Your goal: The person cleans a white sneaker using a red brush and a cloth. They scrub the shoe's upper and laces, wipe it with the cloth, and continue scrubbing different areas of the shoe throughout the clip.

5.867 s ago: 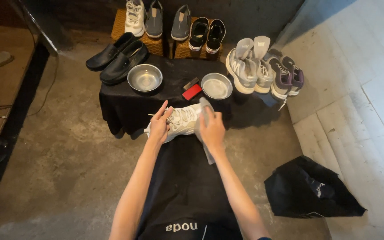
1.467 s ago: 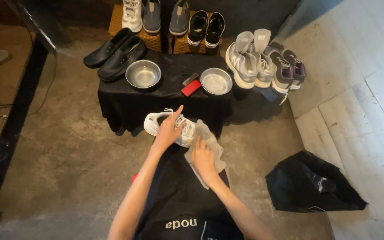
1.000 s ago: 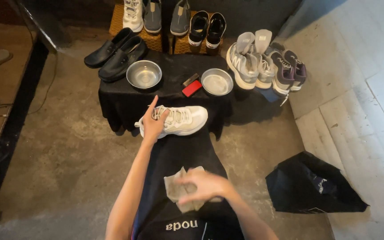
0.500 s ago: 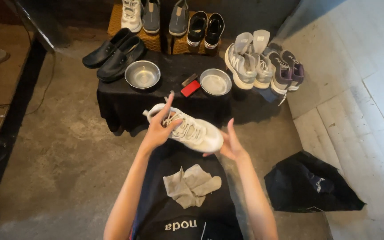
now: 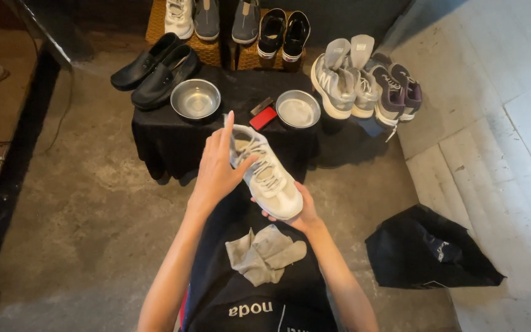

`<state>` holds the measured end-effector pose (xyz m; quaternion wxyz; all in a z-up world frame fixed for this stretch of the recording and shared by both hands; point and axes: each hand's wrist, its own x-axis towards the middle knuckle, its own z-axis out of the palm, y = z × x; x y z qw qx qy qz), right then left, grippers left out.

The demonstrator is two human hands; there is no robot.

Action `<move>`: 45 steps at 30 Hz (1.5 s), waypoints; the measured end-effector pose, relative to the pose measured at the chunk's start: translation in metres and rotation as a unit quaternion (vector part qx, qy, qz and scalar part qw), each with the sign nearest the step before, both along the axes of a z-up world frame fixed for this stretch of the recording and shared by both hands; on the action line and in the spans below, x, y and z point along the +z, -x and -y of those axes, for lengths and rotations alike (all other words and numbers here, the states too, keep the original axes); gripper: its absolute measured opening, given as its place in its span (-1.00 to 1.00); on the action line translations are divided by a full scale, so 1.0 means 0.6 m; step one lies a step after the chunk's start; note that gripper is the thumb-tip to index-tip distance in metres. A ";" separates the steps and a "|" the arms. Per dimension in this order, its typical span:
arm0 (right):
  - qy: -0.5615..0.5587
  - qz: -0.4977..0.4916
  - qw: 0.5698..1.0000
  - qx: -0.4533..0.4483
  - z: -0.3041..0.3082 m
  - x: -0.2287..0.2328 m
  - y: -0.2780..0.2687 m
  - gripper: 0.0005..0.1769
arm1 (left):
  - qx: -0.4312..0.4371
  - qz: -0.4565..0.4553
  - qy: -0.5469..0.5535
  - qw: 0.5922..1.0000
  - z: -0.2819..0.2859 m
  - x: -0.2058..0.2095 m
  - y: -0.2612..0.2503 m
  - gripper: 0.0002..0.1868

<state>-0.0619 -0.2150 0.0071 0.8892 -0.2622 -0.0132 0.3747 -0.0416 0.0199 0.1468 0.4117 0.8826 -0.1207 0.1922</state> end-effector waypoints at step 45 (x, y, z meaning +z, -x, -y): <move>0.285 0.015 0.958 -0.032 0.017 -0.157 -0.127 -0.30 | 0.012 -0.209 0.184 0.960 0.007 -0.038 -0.044 -0.59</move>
